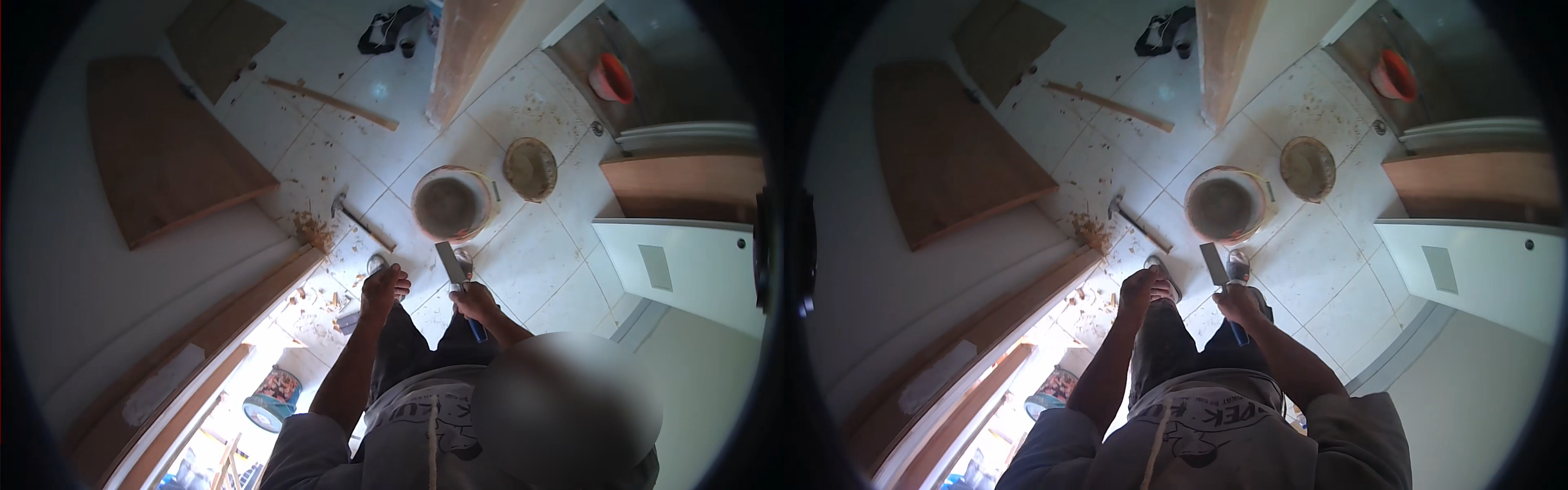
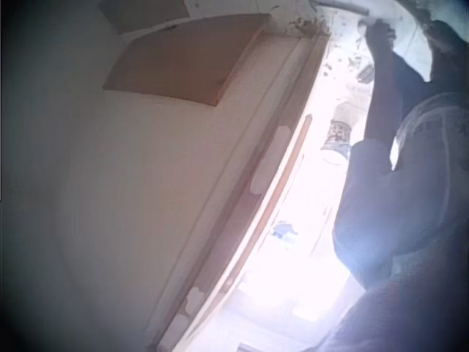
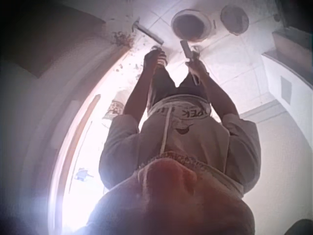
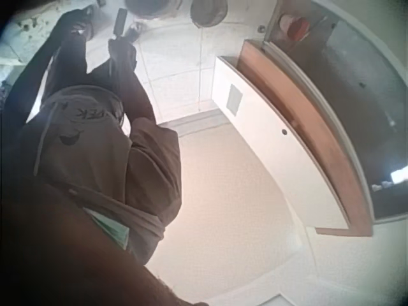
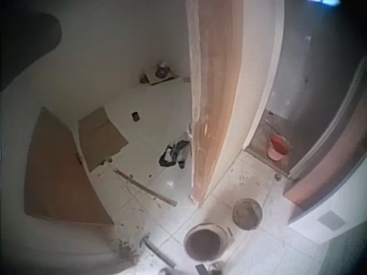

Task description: Using a hammer and chisel to install or adjust a wooden door frame and side panel.

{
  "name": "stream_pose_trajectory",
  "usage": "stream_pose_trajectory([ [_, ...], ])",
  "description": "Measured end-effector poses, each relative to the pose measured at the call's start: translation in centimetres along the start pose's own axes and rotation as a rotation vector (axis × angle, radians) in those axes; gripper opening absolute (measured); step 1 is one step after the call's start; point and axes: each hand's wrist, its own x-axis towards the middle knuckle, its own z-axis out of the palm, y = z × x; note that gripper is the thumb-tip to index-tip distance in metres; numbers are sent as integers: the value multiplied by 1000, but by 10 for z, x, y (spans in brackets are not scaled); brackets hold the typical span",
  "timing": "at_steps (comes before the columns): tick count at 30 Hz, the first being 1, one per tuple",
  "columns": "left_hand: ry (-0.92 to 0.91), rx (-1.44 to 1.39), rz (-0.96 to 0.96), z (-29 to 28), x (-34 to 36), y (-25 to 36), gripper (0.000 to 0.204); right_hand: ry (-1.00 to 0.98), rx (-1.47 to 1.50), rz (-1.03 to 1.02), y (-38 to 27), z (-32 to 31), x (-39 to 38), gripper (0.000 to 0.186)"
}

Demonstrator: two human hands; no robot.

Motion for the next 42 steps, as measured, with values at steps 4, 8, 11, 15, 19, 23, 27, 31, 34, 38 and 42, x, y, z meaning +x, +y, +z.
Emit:
stream_pose_trajectory([
  [4,165,-21,-273,1,30,-96,38,-128,-387,73,41,35,104,39],
  [8,162,-26,-414,-1,46,-184,39,-163,-564,-89,39,102,197,37],
  [11,130,-41,-439,-7,71,-243,38,-135,-620,-165,50,155,292,37],
  [15,136,-68,-439,-52,97,-290,40,13,-536,-246,7,213,393,33],
  [19,197,-159,-508,-80,117,-298,40,58,-550,-247,-17,258,480,36],
  [23,69,-261,-603,-87,120,-297,39,114,-547,-242,-28,278,528,34],
  [27,63,-223,-618,-107,123,-288,36,219,-495,-279,-37,303,527,29],
  [31,69,-228,-604,-112,126,-283,36,271,-445,-203,-44,301,502,32],
  [34,59,-178,-558,-107,125,-290,37,219,-311,-156,-36,274,468,33],
  [38,52,12,-566,-107,125,-290,33,150,-158,-78,-10,228,384,33],
  [42,-92,640,207,-180,132,-315,29,67,-26,101,17,160,272,37],
])
